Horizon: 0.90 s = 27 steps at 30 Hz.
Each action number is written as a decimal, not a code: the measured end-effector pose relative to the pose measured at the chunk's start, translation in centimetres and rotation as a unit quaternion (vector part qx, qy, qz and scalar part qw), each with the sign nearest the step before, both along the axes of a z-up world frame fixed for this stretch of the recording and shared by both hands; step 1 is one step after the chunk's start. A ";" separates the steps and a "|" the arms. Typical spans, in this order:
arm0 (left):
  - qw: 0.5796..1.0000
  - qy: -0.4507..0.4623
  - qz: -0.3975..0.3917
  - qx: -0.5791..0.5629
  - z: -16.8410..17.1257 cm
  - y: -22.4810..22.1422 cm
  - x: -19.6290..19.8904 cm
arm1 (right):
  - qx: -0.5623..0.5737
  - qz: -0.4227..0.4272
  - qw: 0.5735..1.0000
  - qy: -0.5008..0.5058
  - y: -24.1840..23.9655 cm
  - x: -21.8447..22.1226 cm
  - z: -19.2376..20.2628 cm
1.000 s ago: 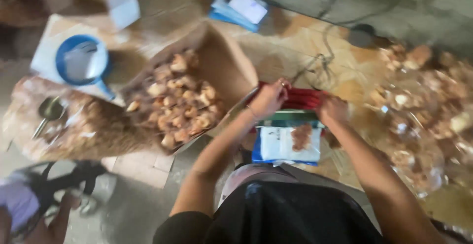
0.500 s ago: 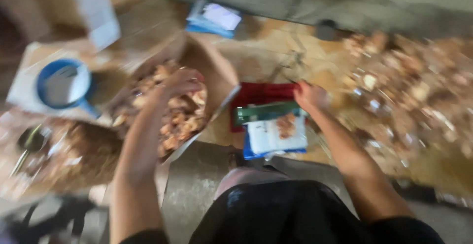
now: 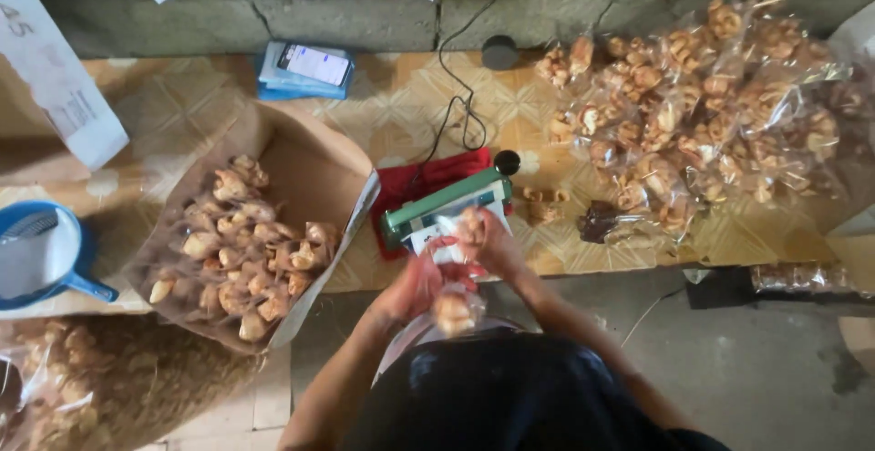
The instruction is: Manually filling plastic bags with snacks and sealing them using a heat sealer.
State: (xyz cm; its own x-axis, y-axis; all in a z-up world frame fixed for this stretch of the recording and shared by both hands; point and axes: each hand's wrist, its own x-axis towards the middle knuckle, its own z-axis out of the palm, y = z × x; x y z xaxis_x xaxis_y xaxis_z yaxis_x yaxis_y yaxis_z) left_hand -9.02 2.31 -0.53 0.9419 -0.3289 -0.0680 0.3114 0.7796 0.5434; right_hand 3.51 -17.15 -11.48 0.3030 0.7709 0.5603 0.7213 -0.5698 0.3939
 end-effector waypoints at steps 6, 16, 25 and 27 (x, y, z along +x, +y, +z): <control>0.953 -0.126 -0.273 0.048 1.2 0.2 0.2 | 0.458 -0.084 0.409 0.785 -10.5 1.0 12.5; 0.944 -0.100 -0.098 0.299 1.5 -2.4 5.9 | 0.322 0.075 0.696 0.637 -4.3 -3.0 20.1; 0.936 -0.141 -0.072 0.315 5.7 -2.3 8.3 | 0.250 0.030 0.803 0.540 -0.7 -0.1 22.9; 0.933 -0.146 -0.060 0.323 4.8 -2.7 8.8 | 0.240 0.031 0.819 0.520 -0.3 0.3 24.0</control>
